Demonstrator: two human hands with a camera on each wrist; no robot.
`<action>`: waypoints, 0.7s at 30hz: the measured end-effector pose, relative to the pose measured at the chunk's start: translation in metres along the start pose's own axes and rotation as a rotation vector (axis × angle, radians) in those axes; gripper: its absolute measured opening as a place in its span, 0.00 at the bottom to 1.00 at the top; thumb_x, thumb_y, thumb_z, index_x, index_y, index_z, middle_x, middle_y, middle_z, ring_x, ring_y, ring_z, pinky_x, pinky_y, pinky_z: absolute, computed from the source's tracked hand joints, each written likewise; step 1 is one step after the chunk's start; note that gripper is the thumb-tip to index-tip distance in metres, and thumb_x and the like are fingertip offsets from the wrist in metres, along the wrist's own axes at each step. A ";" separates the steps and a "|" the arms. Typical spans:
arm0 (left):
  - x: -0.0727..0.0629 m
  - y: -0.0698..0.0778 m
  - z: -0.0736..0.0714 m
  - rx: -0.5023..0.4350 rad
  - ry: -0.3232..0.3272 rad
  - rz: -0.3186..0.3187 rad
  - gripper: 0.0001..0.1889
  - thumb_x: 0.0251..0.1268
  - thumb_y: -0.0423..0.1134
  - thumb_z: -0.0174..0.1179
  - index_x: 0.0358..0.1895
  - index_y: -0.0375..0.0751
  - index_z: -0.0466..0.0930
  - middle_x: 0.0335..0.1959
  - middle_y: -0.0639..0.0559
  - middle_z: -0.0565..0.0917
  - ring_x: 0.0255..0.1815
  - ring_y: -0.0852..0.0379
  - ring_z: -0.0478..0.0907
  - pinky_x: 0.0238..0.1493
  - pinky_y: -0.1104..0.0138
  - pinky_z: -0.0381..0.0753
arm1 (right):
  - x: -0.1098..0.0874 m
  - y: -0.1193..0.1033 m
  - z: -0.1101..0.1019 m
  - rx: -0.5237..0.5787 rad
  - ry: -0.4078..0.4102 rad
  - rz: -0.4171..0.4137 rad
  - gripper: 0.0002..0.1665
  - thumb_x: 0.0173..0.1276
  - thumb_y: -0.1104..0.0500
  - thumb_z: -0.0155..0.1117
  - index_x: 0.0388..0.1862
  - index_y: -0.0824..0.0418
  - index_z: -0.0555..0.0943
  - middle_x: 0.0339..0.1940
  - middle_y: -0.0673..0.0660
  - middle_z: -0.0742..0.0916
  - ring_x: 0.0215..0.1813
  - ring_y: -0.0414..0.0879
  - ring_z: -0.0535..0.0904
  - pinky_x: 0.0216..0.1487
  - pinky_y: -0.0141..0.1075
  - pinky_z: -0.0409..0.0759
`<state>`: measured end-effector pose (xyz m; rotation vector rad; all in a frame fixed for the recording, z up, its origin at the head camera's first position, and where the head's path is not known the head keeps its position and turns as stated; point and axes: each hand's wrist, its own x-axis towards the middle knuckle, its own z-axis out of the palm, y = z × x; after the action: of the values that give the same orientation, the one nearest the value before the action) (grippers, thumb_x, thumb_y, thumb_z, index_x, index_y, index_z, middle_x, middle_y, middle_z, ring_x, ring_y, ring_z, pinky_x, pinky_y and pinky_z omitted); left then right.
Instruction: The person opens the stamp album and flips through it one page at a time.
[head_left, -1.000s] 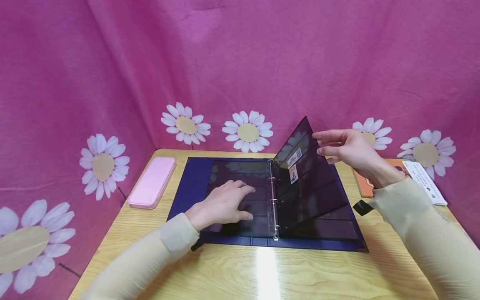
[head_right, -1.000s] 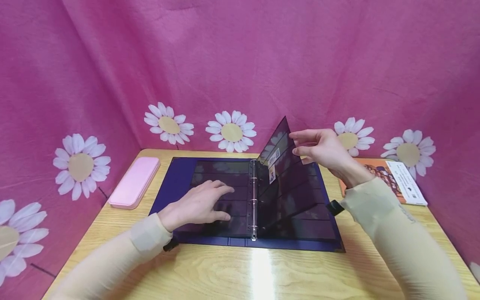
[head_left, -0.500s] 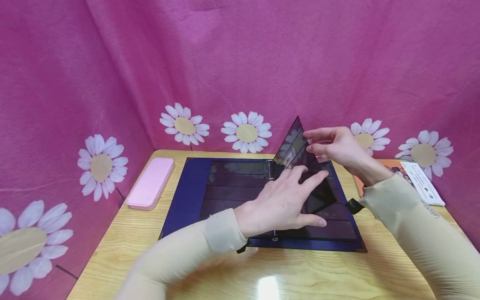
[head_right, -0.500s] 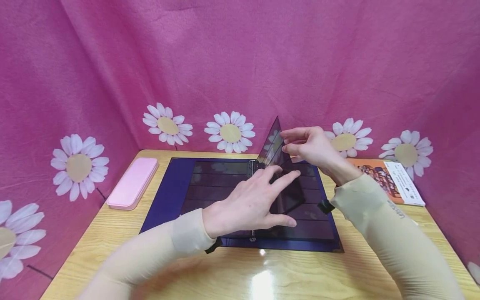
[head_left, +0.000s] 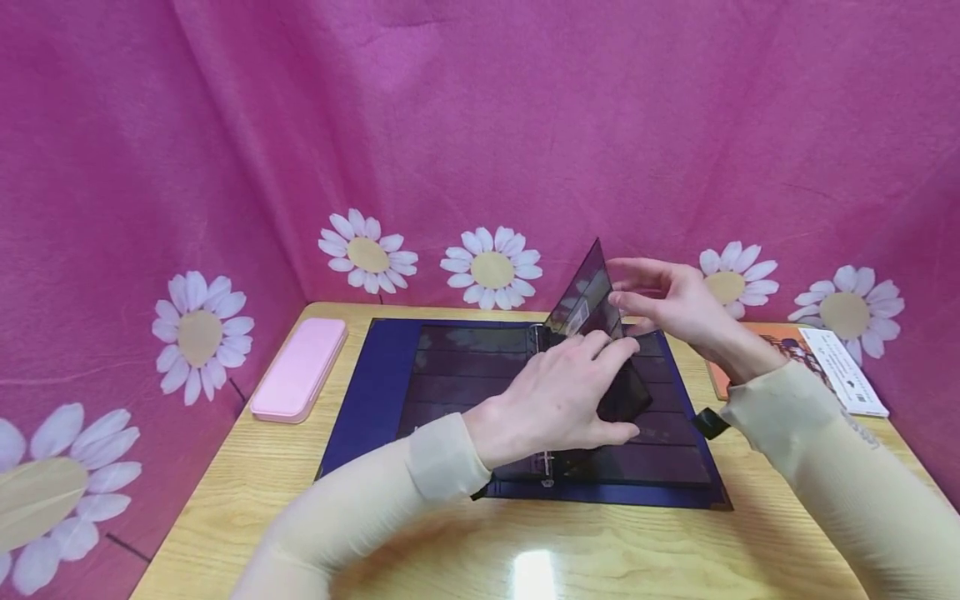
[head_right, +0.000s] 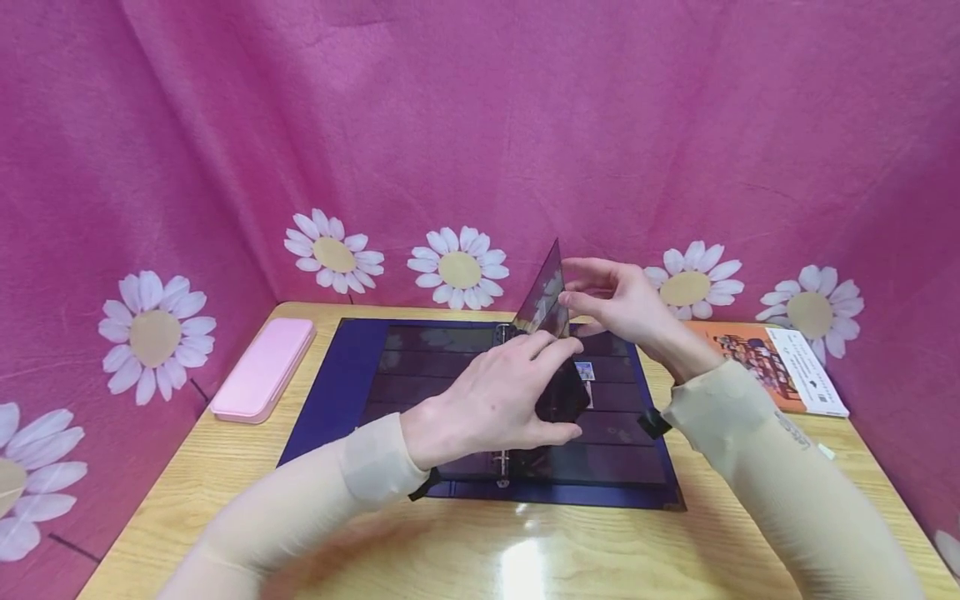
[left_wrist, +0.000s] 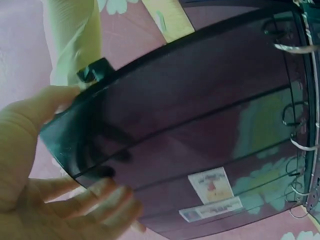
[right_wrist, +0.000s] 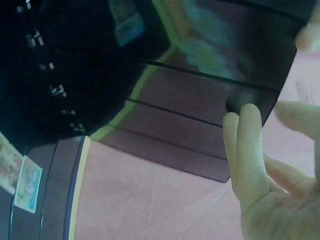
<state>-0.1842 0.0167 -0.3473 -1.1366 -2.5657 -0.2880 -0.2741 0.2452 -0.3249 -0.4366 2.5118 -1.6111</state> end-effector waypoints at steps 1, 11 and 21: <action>-0.001 -0.002 0.000 -0.025 0.014 0.008 0.44 0.59 0.67 0.81 0.73 0.47 0.79 0.55 0.55 0.87 0.49 0.58 0.87 0.46 0.65 0.92 | -0.001 0.002 -0.001 0.011 0.000 -0.002 0.38 0.85 0.58 0.68 0.88 0.60 0.70 0.60 0.46 0.91 0.50 0.30 0.92 0.45 0.37 0.95; -0.010 -0.027 -0.003 -0.324 0.127 -0.012 0.10 0.74 0.38 0.70 0.53 0.42 0.95 0.44 0.53 0.96 0.37 0.60 0.88 0.41 0.68 0.86 | -0.003 0.056 -0.017 -0.226 0.001 0.011 0.36 0.88 0.50 0.65 0.83 0.69 0.73 0.72 0.75 0.86 0.51 0.39 0.94 0.45 0.39 0.95; -0.026 -0.055 -0.029 -0.502 0.185 -0.142 0.10 0.74 0.31 0.67 0.49 0.39 0.97 0.35 0.50 0.96 0.22 0.67 0.77 0.28 0.77 0.71 | -0.024 0.126 -0.014 -0.726 -0.157 -0.036 0.60 0.60 0.40 0.90 0.80 0.72 0.75 0.76 0.80 0.81 0.76 0.80 0.78 0.71 0.74 0.80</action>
<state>-0.2028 -0.0466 -0.3326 -1.0174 -2.4760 -1.0664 -0.2763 0.3139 -0.4336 -0.6426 2.8909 -0.5809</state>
